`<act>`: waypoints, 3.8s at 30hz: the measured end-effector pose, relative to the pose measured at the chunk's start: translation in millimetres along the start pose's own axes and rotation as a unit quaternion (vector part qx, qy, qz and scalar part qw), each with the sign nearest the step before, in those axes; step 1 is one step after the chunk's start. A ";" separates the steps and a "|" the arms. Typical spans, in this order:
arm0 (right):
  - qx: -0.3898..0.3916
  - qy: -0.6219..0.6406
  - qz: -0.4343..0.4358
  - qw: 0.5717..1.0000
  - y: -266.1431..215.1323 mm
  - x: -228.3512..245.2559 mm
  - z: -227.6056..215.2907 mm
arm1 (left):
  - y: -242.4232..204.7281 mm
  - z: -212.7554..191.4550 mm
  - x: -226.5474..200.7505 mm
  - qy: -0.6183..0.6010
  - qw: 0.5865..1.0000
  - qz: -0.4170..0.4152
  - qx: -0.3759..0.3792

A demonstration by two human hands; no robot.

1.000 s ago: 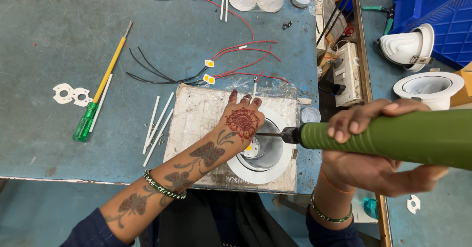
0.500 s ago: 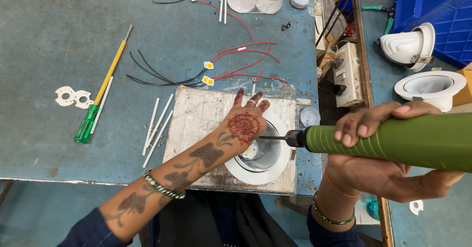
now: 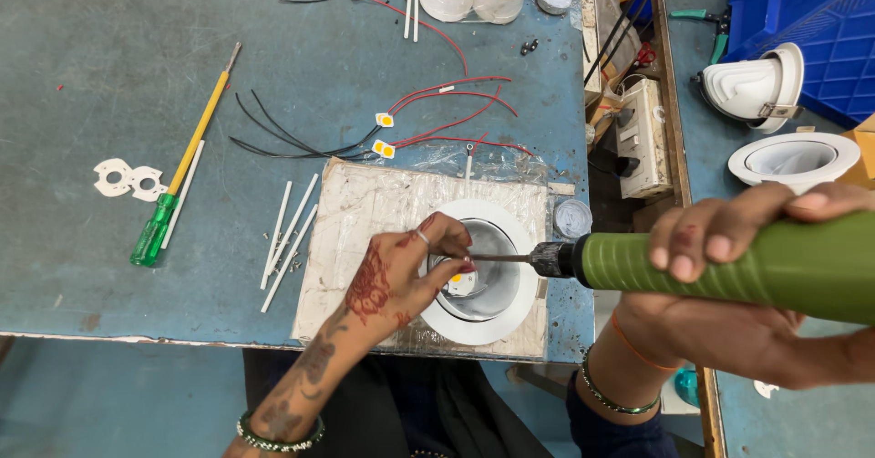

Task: The person assembles LED light fixtures by inserting LED modules into white housings, connecting wires, and securing components with a power drill. The person handles multiple housings and uses a green power drill to fasten parts.

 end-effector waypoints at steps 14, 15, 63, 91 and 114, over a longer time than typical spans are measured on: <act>0.022 0.020 0.000 1.000 1.1 4.1 3.7 | -11.9 10.5 14.1 0.140 0.989 -0.030 0.029; 0.019 0.019 -0.002 1.000 1.2 4.1 3.8 | -11.1 11.3 13.6 0.151 0.988 -0.021 0.030; -0.004 -0.031 -0.022 0.999 4.3 12.3 1.3 | -11.2 21.7 -1.1 0.243 0.967 0.066 0.023; -0.092 -0.216 -0.025 0.972 -8.9 -26.1 19.5 | 17.0 -10.6 16.3 0.146 0.987 -0.045 0.058; -0.081 -0.157 -0.013 0.984 -10.4 -22.2 11.6 | 51.3 78.1 90.0 0.451 0.851 -0.069 0.260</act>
Point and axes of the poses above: each hand's wrist, its own y-axis towards the middle knuckle, its own z-axis out of the palm, x = y × z, the point moved 6 cm from there along y, towards the middle knuckle, and after that the axes turned 2 degrees about -z, right-handed, at the moved point
